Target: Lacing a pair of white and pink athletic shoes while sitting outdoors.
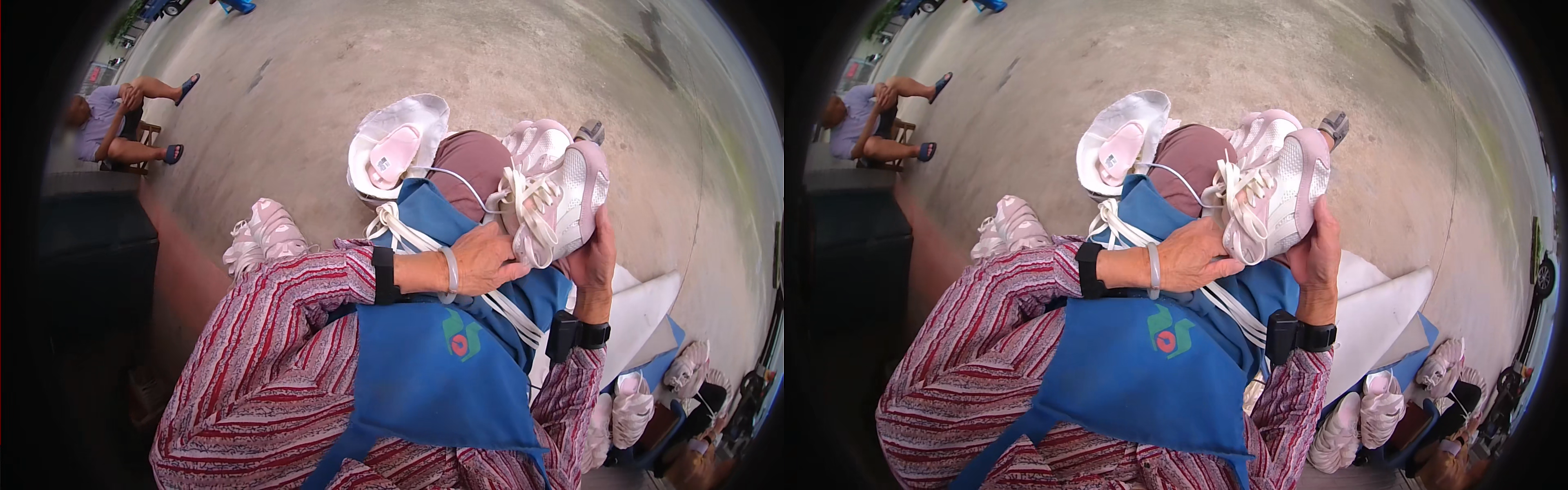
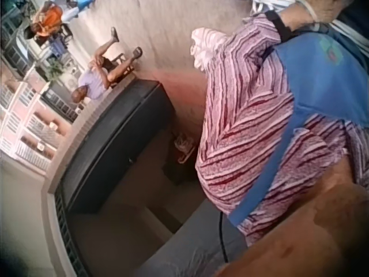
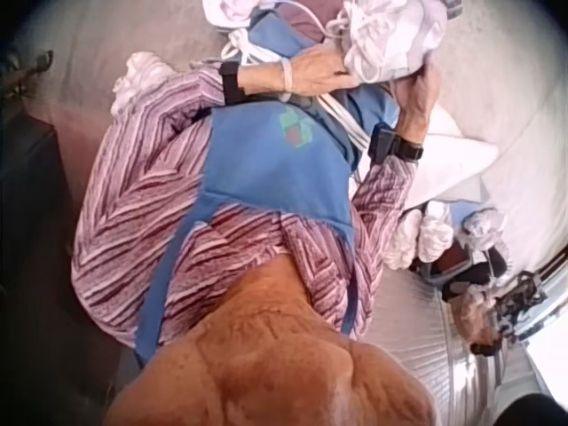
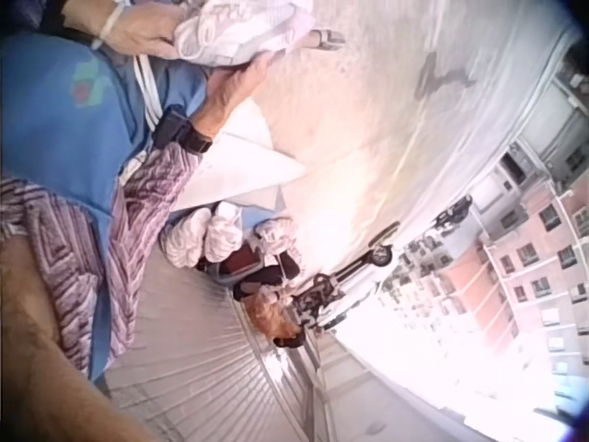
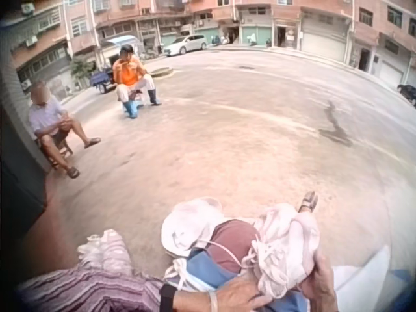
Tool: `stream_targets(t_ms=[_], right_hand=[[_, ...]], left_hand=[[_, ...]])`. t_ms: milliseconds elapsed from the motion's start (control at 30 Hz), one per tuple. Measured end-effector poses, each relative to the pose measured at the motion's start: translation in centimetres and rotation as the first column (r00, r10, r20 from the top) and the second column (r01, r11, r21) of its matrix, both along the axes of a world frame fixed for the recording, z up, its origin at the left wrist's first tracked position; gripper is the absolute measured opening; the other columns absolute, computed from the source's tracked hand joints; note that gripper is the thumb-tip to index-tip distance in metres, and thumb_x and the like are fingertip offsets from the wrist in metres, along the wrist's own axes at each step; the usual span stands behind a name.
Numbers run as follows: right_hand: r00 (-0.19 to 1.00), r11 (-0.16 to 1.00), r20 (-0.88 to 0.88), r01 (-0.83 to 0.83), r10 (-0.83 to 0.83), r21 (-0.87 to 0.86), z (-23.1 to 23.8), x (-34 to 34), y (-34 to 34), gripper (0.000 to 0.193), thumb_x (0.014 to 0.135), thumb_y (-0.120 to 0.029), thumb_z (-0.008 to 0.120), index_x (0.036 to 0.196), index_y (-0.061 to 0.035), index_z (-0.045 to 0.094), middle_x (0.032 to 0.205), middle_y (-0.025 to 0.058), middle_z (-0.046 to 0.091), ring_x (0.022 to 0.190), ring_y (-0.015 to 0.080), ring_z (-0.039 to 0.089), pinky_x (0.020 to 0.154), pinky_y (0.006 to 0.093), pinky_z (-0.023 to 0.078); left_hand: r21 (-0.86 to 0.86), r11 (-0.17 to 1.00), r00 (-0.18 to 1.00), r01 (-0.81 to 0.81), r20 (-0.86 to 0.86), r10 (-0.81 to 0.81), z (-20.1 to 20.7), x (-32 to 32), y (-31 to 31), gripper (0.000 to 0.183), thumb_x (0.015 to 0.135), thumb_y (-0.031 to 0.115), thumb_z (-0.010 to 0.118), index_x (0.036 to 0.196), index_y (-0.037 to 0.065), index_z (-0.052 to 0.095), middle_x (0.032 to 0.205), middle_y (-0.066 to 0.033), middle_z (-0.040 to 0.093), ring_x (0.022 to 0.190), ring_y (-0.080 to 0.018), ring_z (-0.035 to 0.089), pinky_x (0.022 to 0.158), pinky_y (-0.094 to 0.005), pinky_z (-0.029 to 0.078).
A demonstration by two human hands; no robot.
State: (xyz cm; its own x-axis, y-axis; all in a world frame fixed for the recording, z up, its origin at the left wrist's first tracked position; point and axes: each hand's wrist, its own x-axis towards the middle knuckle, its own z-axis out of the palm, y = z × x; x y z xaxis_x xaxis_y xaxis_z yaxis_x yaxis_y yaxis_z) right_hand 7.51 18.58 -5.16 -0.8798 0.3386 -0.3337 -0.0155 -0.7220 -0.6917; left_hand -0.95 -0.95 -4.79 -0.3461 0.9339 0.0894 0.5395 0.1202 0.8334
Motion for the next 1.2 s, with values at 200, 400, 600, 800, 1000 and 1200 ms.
stream_targets(t_ms=[200,400,600,800,1000,1200], right_hand=[[0.986,0.885,0.028,0.136,-0.165,0.445,-4.5,-0.9,-0.7,0.048,0.1,-0.035,0.037,0.13,0.0015,0.045,0.117,0.0154,0.058,0.093,0.0236,0.065,0.073,0.0344,0.055],[0.954,0.763,0.297,-0.173,-0.026,0.622,-1.8,-3.1,-2.0,0.029,0.096,-0.023,0.051,0.11,0.0009,0.061,0.078,0.0054,0.065,0.048,0.0077,0.055,0.039,0.0185,0.042],[0.937,0.756,0.346,-0.188,-0.055,0.628,-2.6,-2.5,-1.2,0.025,0.095,-0.017,0.051,0.11,0.0008,0.061,0.08,0.005,0.065,0.048,0.0061,0.054,0.038,0.0178,0.041],[0.926,0.708,0.359,-0.172,-0.122,0.685,-2.3,-2.9,-1.7,0.02,0.093,-0.015,0.055,0.104,0.0,0.063,0.075,0.0038,0.064,0.046,0.0059,0.052,0.037,0.0197,0.039],[0.872,-0.009,0.201,-0.229,-0.447,0.973,-2.3,-1.7,0.7,0.024,0.087,-0.02,0.062,0.099,0.001,0.062,0.074,0.0114,0.059,0.061,0.0223,0.058,0.057,0.0316,0.047],[0.885,-0.222,0.258,-0.362,-0.388,0.905,-3.6,-2.1,-0.3,0.024,0.087,-0.023,0.059,0.091,0.0006,0.055,0.089,0.0197,0.055,0.074,0.039,0.059,0.065,0.0454,0.05]], left_hand=[[0.024,0.993,0.864,-0.116,0.496,0.089,4.9,-2.5,1.1,0.042,0.094,0.037,0.053,0.082,-0.002,0.063,0.064,-0.008,0.057,0.061,-0.018,0.054,0.06,-0.033,0.044],[0.052,0.818,0.438,-0.572,0.863,0.251,7.6,-9.5,-5.3,0.039,0.09,0.037,0.06,0.102,0.001,0.066,0.089,-0.0041,0.065,0.083,-0.0096,0.059,0.074,-0.024,0.048],[-0.276,0.479,-0.107,-0.833,0.93,0.351,-7.4,-18.8,-15.3,0.034,0.093,0.043,0.045,0.102,0.014,0.058,0.058,0.0058,0.049,0.048,-0.0072,0.05,0.05,-0.0263,0.047],[-0.634,0.465,0.209,-0.618,0.438,0.874,-12.1,-18.8,-17.3,0.047,0.087,0.054,0.047,0.095,0.011,0.066,0.07,-0.0009,0.064,0.057,-0.0137,0.058,0.055,-0.0296,0.049],[0.128,0.471,0.48,-0.873,0.053,0.876,-4.7,-19.7,-11.3,0.024,0.089,0.024,0.059,0.095,0.002,0.063,0.078,-0.0033,0.063,0.072,-0.0117,0.06,0.068,-0.0245,0.049],[0.097,0.924,0.909,-0.37,-0.17,0.382,1.4,-12.4,-0.9,0.01,0.085,0.012,0.061,0.089,0.003,0.062,0.08,-0.0078,0.063,0.077,-0.0208,0.059,0.073,-0.0314,0.046]])
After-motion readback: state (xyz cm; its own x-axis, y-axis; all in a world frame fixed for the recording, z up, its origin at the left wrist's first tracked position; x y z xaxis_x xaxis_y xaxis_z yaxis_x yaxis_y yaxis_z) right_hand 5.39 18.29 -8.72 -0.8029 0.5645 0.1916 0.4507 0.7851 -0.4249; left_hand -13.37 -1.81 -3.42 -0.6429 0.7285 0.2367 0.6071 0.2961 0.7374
